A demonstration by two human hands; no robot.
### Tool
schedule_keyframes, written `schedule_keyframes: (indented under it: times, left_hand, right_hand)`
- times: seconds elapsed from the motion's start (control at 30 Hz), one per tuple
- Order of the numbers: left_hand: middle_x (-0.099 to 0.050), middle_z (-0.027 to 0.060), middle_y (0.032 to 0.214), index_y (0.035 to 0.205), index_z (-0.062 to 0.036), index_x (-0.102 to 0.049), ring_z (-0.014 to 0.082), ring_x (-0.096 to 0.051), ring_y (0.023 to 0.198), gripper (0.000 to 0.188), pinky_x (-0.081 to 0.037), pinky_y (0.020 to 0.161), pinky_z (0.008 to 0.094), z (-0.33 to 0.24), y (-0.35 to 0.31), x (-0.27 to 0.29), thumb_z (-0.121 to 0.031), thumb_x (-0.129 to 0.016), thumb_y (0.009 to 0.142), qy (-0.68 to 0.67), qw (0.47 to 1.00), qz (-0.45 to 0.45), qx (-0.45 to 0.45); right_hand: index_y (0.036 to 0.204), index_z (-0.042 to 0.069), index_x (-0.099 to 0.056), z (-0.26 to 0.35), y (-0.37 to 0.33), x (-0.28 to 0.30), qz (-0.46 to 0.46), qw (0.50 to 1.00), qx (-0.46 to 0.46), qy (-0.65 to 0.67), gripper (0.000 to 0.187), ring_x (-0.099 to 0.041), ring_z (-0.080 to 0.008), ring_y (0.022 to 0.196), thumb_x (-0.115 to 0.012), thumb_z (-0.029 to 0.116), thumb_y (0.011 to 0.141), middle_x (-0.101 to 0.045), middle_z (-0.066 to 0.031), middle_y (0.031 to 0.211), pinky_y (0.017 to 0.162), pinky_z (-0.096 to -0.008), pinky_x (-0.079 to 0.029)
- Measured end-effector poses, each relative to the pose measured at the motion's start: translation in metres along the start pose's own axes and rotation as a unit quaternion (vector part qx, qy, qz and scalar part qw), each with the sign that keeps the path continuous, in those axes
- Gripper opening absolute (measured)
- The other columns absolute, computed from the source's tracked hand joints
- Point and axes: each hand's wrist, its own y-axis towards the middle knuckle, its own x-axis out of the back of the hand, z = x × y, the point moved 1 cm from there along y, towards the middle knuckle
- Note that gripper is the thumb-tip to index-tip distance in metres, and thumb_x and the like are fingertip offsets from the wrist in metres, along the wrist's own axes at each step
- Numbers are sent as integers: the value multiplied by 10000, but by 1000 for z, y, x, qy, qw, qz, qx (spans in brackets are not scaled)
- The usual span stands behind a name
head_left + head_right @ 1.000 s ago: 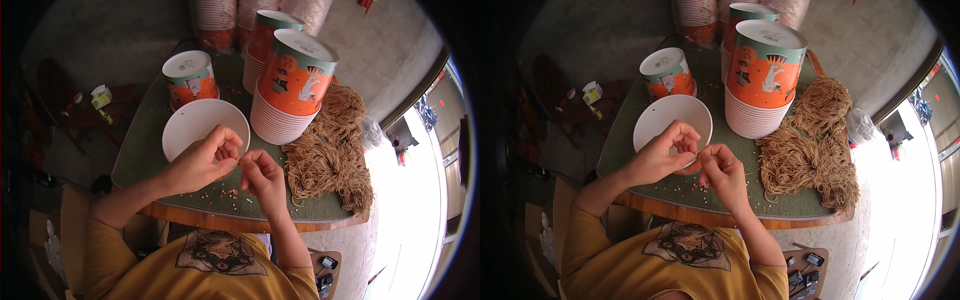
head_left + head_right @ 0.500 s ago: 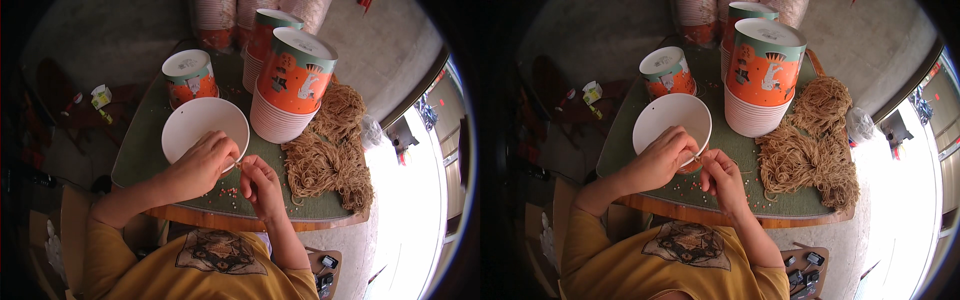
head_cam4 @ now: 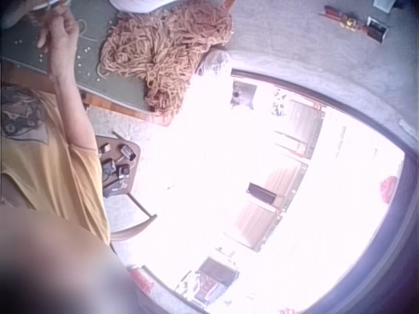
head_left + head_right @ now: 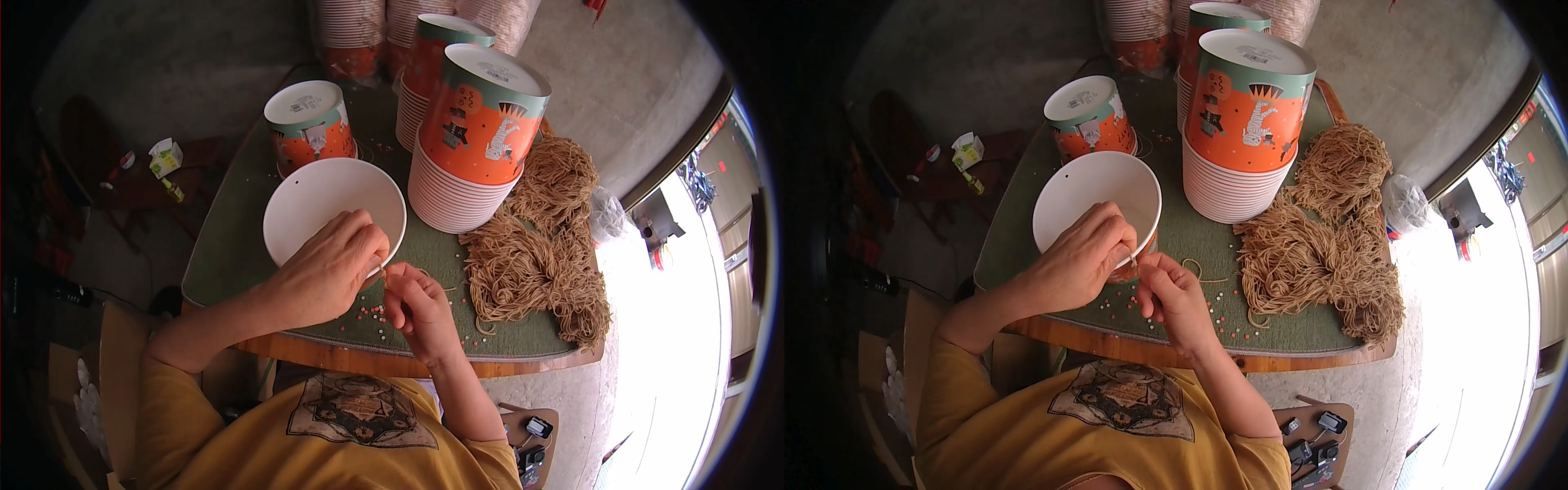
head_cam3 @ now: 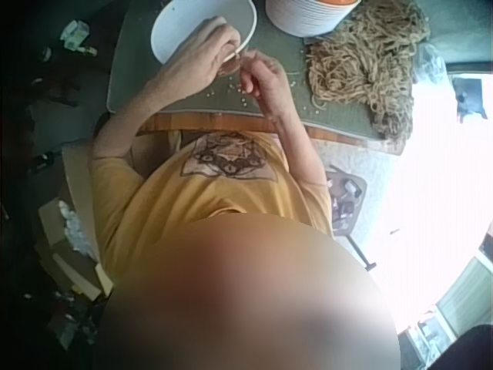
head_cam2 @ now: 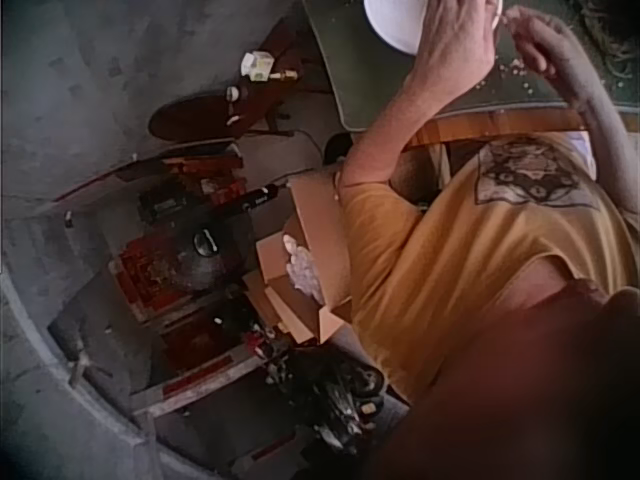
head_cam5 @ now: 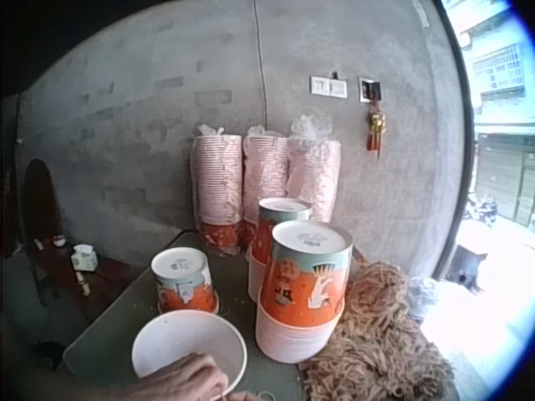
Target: Attaching rope handles to paper buckets by threading them through pre-punched holes.
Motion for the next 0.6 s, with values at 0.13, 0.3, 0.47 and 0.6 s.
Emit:
schedule_keyframes:
  times: [0.13, 0.3, 0.47, 0.6]
  left_hand:
    - [-453, 123, 908, 941, -30, -462, 323, -506, 875, 133, -428, 764, 421, 0, 1, 1, 35, -537, 854, 20, 999, -16, -18]
    - [-466, 118, 931, 905, -44, -482, 309, -505, 903, 239, -427, 802, 416, 1, 0, 2, 30, -620, 725, 75, 996, -7, -36]
    - [-497, 81, 936, 933, -58, -531, 263, -511, 897, 241, -439, 807, 393, 7, -1, 1, -38, -647, 723, 164, 978, -29, -123]
    - [-534, 69, 919, 989, -54, -552, 236, -552, 817, 268, -475, 712, 370, 5, -15, 6, -60, -667, 746, 199, 950, -147, -191]
  right_hand:
    - [902, 78, -558, -6, -2, 0, 4, 1000, 6, -3, 118, -358, -26, 436, -531, 183, 948, -466, 45, 551, 432, -175, -263]
    - [838, 88, -539, -14, -4, -4, 15, 1000, 3, -7, 129, -321, -23, 449, -539, 167, 941, -428, 73, 575, 447, -191, -238]
    - [866, 97, -560, -23, -4, -6, 28, 999, -4, 24, 131, -344, -18, 474, -542, 195, 951, -446, 77, 611, 451, -179, -245]
    - [918, 93, -589, -31, -15, -13, 6, 999, 0, -43, 181, -347, -23, 455, -527, 252, 980, -439, 65, 554, 449, -186, -246]
